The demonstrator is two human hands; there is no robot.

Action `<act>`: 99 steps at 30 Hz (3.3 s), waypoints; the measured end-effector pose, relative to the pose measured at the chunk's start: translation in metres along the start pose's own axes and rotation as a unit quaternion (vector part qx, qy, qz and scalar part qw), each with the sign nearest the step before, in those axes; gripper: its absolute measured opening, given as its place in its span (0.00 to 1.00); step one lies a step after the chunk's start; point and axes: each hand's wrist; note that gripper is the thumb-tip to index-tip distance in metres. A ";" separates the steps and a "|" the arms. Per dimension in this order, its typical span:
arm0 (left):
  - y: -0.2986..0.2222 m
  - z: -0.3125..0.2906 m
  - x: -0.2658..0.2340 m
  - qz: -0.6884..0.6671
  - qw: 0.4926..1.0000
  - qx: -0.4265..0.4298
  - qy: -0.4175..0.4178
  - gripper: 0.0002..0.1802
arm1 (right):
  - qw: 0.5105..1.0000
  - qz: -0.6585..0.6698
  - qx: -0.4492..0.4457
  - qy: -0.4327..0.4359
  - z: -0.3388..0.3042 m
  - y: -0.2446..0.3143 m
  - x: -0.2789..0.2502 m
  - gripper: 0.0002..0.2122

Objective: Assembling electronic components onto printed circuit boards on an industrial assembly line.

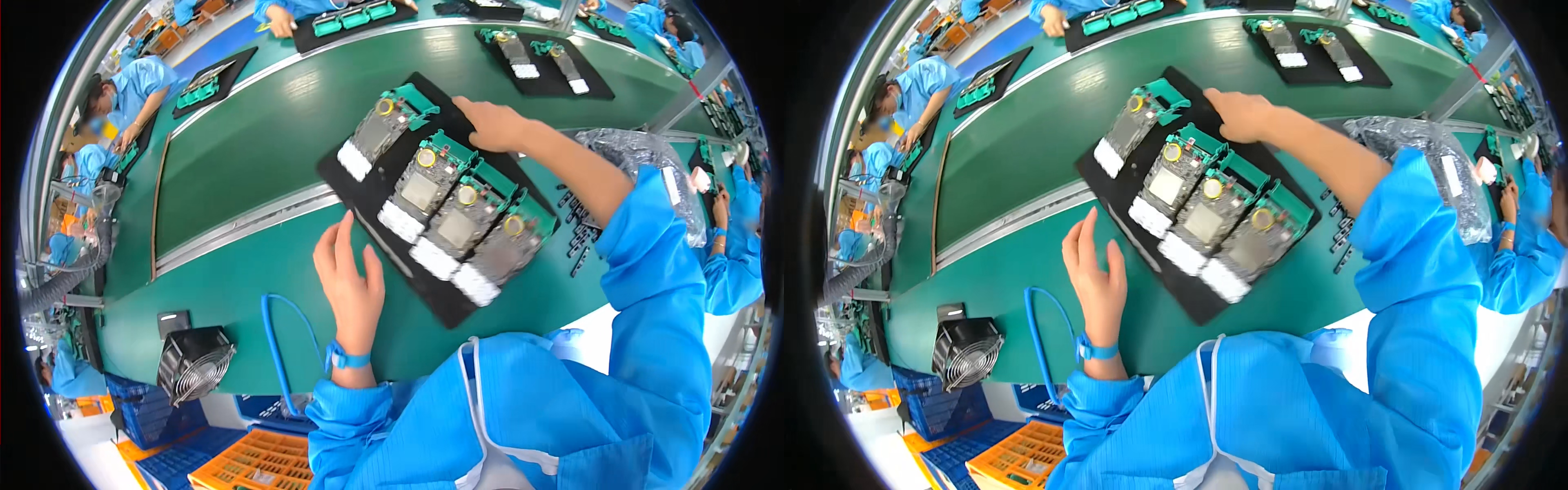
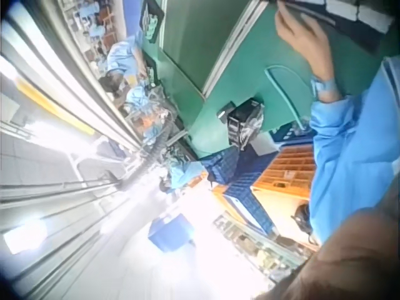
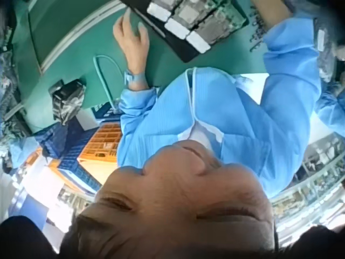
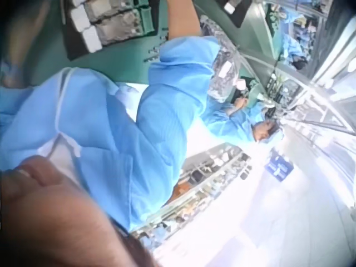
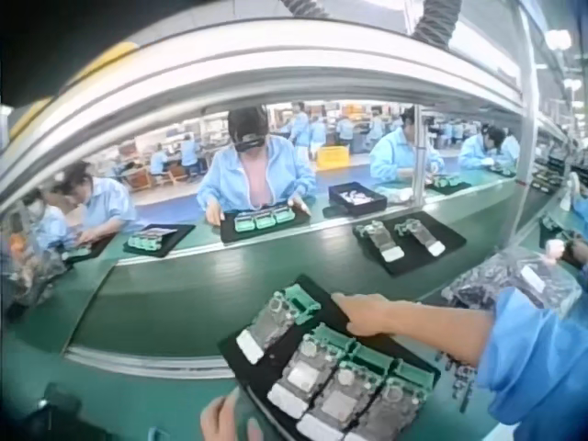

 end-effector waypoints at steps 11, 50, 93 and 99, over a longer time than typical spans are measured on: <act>0.013 -0.005 -0.015 -0.008 0.994 -0.090 0.060 0.43 | 0.950 0.050 -0.307 -0.007 -0.001 0.073 0.037 0.29; -0.014 -0.094 -0.024 0.212 0.972 -0.105 0.009 0.46 | 0.950 -0.038 -0.041 -0.308 -0.223 -0.100 0.118 0.12; 0.018 -0.032 -0.003 -0.197 0.947 -0.241 0.082 0.40 | 0.912 0.269 -0.309 -0.035 -0.049 0.139 0.055 0.03; 0.019 -0.032 -0.001 -0.208 0.944 -0.239 0.087 0.40 | 0.909 0.272 -0.314 -0.046 -0.046 0.139 0.067 0.04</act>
Point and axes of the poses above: each hand's wrist, its own z-axis towards the middle knuckle, its own x-axis out of the palm, y = z × x, and after that the axes turned 6 degrees about z, right-handed
